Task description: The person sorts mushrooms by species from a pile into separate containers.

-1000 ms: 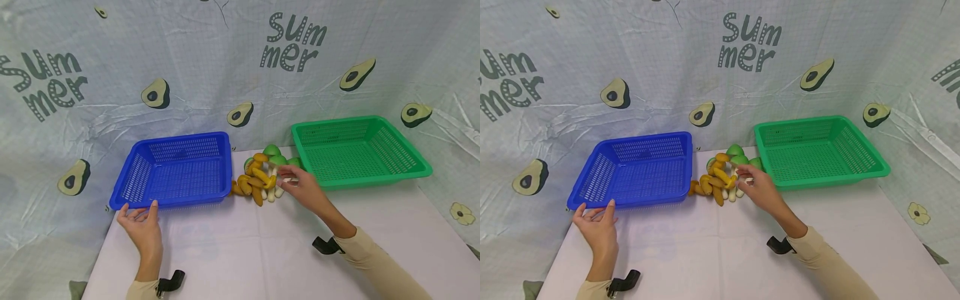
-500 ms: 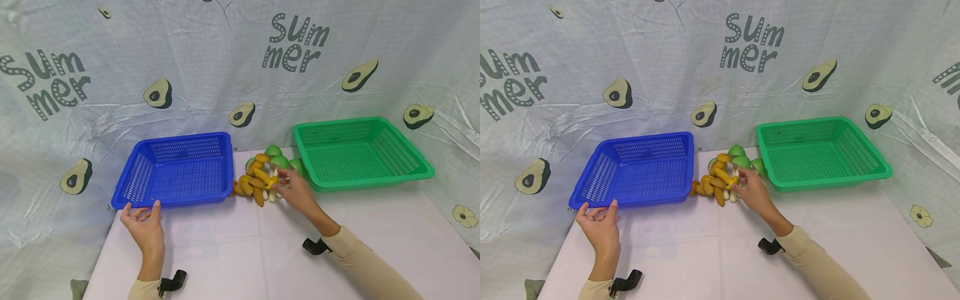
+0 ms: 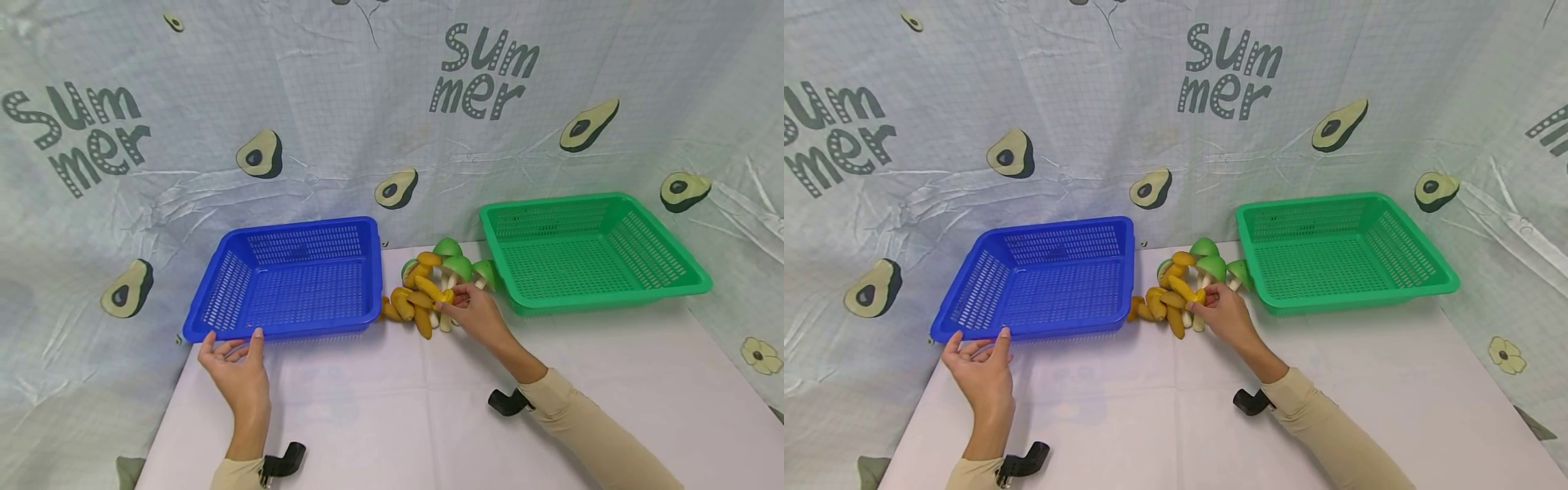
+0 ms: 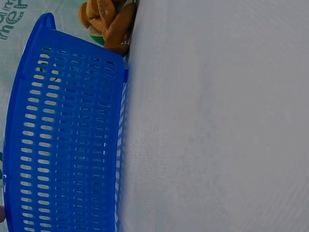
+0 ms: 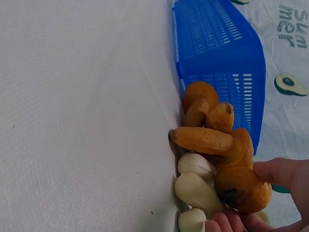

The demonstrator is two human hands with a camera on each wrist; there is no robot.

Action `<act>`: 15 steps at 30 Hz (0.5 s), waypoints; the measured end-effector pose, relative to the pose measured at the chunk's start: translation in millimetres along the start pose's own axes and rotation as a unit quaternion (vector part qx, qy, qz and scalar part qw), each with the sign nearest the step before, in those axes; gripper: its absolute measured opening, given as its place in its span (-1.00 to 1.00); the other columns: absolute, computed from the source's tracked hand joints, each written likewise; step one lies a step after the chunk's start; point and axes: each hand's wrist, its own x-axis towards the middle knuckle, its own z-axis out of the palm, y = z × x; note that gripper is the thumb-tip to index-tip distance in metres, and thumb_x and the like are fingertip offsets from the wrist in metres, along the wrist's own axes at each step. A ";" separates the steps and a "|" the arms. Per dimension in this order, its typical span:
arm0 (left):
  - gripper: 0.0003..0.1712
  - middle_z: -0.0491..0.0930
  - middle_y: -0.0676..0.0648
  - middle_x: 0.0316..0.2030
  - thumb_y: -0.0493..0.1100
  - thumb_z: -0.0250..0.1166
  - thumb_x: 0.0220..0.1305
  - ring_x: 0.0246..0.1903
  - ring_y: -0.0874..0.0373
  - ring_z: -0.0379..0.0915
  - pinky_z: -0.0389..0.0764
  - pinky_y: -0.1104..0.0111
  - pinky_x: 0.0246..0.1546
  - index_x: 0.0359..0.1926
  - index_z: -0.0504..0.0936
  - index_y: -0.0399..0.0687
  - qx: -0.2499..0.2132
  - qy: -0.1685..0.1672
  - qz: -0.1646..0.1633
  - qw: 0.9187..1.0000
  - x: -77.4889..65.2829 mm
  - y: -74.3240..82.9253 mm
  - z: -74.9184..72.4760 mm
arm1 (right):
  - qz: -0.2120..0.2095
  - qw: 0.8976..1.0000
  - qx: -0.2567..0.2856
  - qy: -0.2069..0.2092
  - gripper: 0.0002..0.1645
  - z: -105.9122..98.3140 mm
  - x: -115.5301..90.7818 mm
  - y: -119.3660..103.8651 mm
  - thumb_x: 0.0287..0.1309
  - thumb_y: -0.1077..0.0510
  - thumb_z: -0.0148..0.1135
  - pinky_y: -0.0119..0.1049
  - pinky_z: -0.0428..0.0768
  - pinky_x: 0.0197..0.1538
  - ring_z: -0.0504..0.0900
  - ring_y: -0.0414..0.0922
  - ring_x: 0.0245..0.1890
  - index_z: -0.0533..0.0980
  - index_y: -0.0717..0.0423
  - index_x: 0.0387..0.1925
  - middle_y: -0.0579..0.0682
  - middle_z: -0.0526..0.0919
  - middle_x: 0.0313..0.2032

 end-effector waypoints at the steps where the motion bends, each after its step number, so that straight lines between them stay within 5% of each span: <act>1: -0.11 0.36 0.11 -0.13 -0.15 0.41 0.31 -0.25 0.26 0.39 0.48 0.64 -0.38 0.48 0.07 -0.01 0.000 0.000 0.001 1.000 0.1 0.0 0.1 | -0.001 1.000 0.000 -0.001 -0.40 -0.1 0.2 0.5 0.18 0.03 0.46 -0.30 0.61 -0.17 0.62 -0.02 -0.13 0.50 0.31 0.11 0.14 0.63 -0.13; 15: -0.12 0.36 0.10 -0.14 -0.15 0.42 0.30 -0.25 0.26 0.38 0.45 0.63 -0.36 0.47 0.08 -0.02 0.001 0.002 0.003 1.000 0.6 -0.2 0.2 | 0.000 0.998 0.057 0.001 -0.50 -3.6 -3.0 1.3 0.19 0.16 0.39 -0.26 0.61 -0.11 0.60 0.07 -0.02 0.45 0.24 0.11 0.20 0.57 -0.02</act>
